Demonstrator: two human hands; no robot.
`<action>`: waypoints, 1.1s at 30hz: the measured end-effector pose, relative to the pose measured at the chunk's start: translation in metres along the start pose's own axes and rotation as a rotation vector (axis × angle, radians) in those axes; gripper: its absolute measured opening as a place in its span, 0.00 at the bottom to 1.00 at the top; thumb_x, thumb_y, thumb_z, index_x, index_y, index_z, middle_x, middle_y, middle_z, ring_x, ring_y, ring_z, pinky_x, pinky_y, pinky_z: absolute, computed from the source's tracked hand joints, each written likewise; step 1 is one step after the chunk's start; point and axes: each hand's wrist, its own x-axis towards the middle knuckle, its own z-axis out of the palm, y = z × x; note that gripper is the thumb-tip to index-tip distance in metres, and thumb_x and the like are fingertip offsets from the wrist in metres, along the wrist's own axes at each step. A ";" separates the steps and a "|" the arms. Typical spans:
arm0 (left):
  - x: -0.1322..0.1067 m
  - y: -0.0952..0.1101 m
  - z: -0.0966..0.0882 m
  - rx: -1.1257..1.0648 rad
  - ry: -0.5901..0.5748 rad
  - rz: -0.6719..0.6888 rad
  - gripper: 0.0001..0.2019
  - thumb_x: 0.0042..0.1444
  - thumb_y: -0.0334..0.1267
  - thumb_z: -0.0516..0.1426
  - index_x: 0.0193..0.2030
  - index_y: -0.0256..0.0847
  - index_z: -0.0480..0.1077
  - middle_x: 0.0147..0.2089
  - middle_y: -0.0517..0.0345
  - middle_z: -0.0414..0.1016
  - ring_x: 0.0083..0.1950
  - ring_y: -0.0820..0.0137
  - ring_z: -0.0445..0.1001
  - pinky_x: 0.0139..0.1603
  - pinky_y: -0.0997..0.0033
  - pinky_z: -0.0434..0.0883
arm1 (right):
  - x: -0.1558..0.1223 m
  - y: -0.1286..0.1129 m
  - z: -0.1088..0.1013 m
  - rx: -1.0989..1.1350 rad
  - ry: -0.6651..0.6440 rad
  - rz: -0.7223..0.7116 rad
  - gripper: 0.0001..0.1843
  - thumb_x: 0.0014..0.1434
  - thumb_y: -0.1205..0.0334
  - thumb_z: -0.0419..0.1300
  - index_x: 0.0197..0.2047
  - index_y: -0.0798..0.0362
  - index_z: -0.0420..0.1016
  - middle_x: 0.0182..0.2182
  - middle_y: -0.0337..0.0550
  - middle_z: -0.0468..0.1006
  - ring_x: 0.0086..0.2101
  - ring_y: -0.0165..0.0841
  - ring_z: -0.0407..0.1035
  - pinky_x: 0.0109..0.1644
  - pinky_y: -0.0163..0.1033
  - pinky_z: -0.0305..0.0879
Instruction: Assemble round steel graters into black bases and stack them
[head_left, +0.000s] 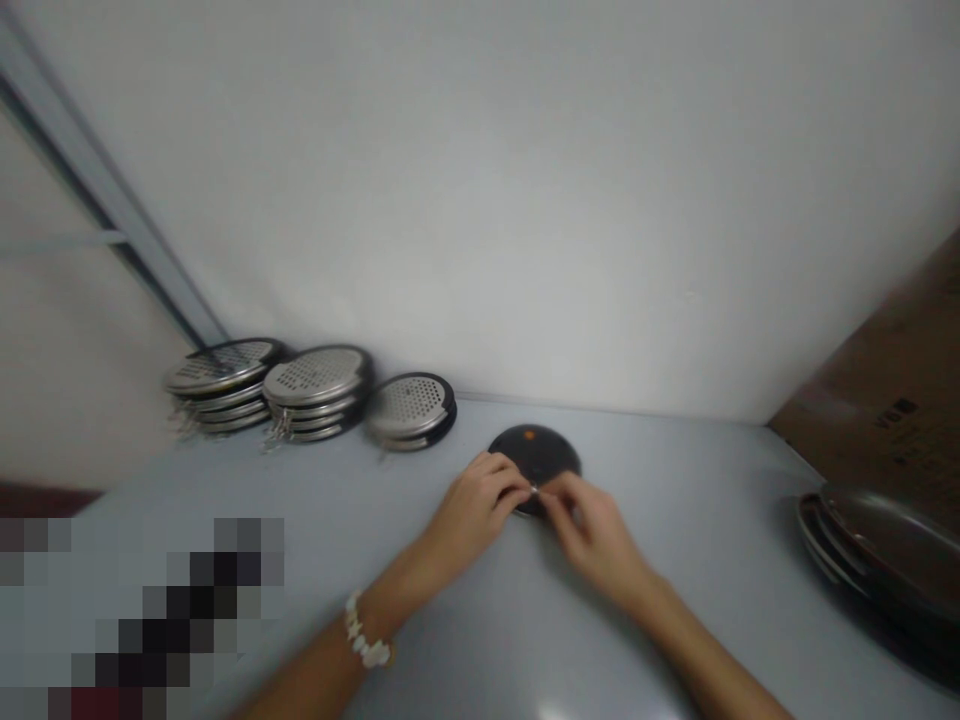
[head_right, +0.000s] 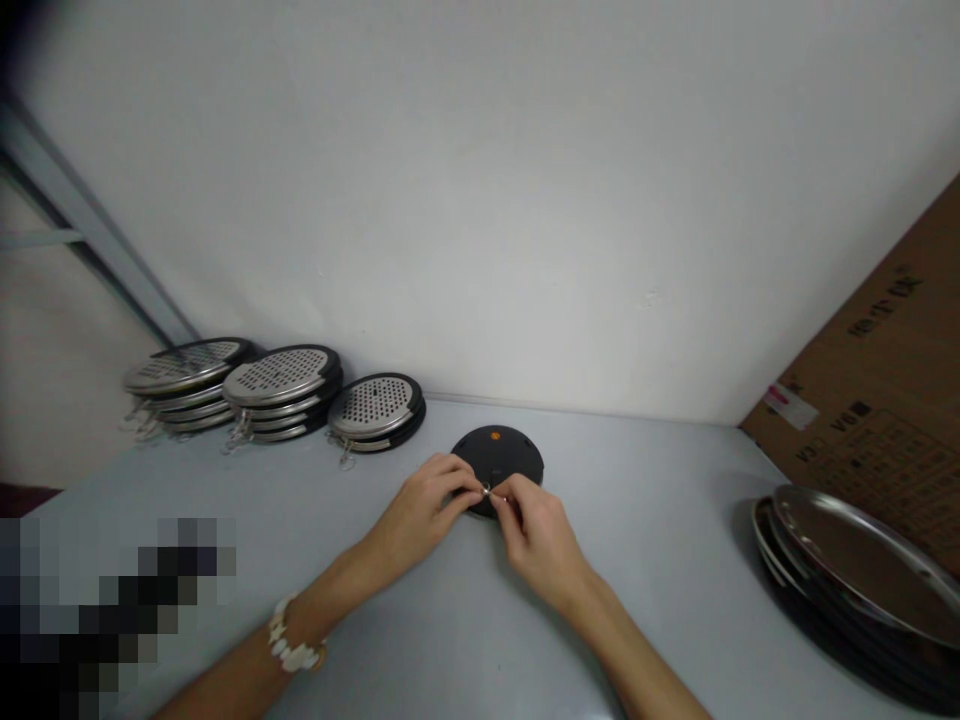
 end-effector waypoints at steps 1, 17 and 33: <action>0.000 0.001 -0.001 -0.040 -0.004 0.003 0.06 0.63 0.34 0.57 0.37 0.40 0.76 0.44 0.56 0.77 0.49 0.66 0.72 0.54 0.65 0.67 | 0.000 -0.001 -0.001 0.023 0.025 0.016 0.10 0.68 0.61 0.52 0.36 0.51 0.70 0.29 0.40 0.75 0.30 0.33 0.69 0.37 0.36 0.63; -0.002 0.000 0.003 0.008 -0.020 -0.089 0.08 0.63 0.36 0.58 0.33 0.39 0.73 0.36 0.56 0.78 0.41 0.67 0.74 0.44 0.69 0.67 | 0.000 -0.004 0.005 0.120 0.050 0.089 0.12 0.65 0.56 0.57 0.33 0.52 0.73 0.28 0.41 0.77 0.30 0.33 0.69 0.36 0.37 0.64; -0.001 0.020 -0.002 -0.365 0.033 -0.119 0.07 0.58 0.35 0.60 0.42 0.39 0.69 0.36 0.59 0.76 0.34 0.72 0.74 0.35 0.74 0.70 | 0.005 -0.005 -0.003 0.170 -0.012 0.104 0.11 0.63 0.56 0.59 0.31 0.51 0.66 0.22 0.33 0.68 0.23 0.28 0.61 0.26 0.32 0.57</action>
